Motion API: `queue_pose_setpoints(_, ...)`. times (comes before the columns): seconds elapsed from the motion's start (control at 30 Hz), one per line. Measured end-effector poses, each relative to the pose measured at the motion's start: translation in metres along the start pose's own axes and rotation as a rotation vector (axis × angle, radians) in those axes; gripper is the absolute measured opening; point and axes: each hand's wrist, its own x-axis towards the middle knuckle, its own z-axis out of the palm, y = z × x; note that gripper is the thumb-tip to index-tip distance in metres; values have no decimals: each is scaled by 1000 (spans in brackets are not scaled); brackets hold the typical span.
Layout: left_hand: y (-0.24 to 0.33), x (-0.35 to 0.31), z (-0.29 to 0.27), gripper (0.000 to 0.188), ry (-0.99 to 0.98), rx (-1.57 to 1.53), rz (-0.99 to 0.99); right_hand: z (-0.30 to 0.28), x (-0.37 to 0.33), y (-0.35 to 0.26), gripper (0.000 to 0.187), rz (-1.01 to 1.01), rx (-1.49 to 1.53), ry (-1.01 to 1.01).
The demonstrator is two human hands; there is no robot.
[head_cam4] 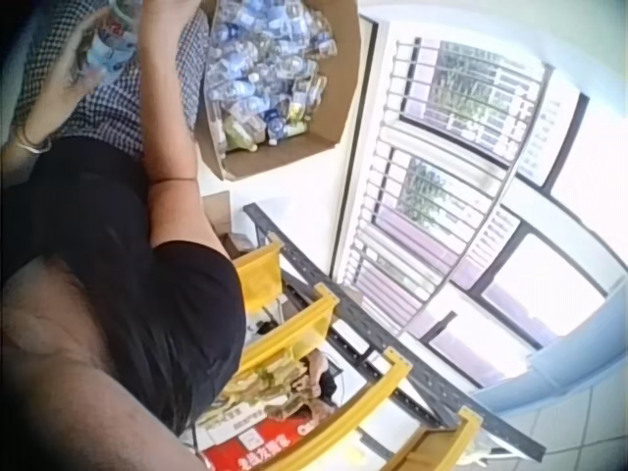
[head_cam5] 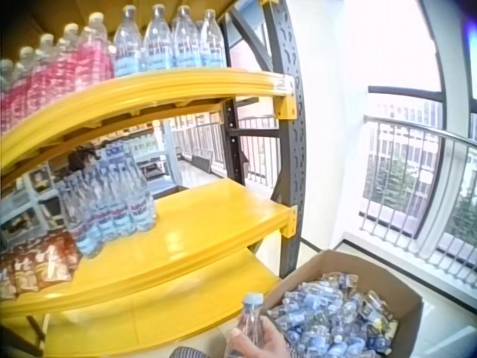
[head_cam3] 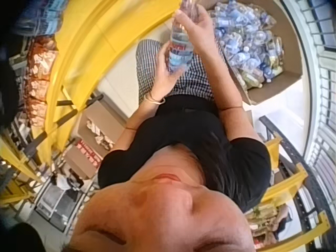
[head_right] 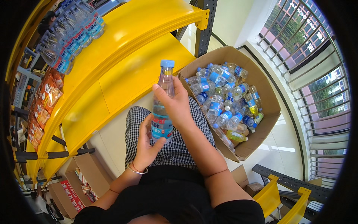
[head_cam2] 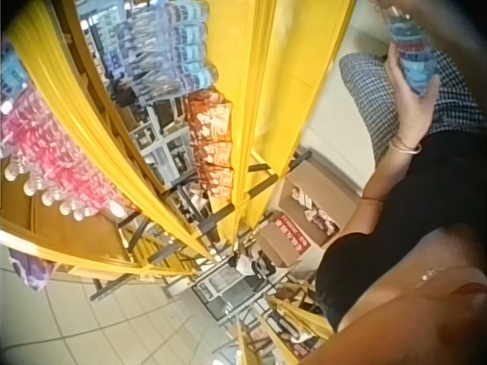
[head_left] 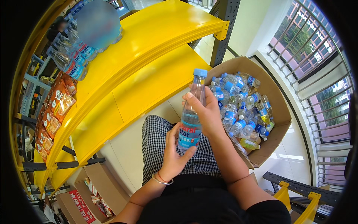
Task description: The person sits on the floor and repeatedly picks up water bottles from a cardboard box, then places them on a yellow shelf. The person handles the bottles one at a time, arranging them in rows on the shelf.
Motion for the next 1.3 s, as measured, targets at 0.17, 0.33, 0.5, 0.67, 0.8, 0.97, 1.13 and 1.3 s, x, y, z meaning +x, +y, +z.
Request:
queue_pose_setpoints(0.17, 9, 7, 14, 100, 154, 494, 72, 15, -2, 0, 33, -67, -61, 59)
queue_pose_setpoints(0.33, 3, 12, 7, 89, 199, 528, 113, 22, -9, -14, 34, -38, -37, 16)
queue_pose_setpoints(0.5, 11, 5, -2, 75, 32, -446, -246, 9, -5, -17, 37, 84, 171, -160)
queue_pose_setpoints(0.67, 28, -5, -13, 82, -270, -862, -437, -1, -3, -9, 54, 172, 521, -439)
queue_pose_setpoints(0.8, 29, -14, -1, 88, -449, -1220, -492, 5, -3, 5, 68, 72, 866, -774)
queue_pose_setpoints(0.97, 11, -17, 10, 96, -701, -1666, -450, 14, -11, 6, 72, -13, 1024, -855)
queue_pose_setpoints(1.13, 8, -11, 0, 98, -721, -1506, -440, 14, -9, 2, 64, -49, 933, -719)
queue_pose_setpoints(1.3, 3, -7, -25, 74, -528, -1011, -423, 8, -9, -21, 59, -7, 624, -500)
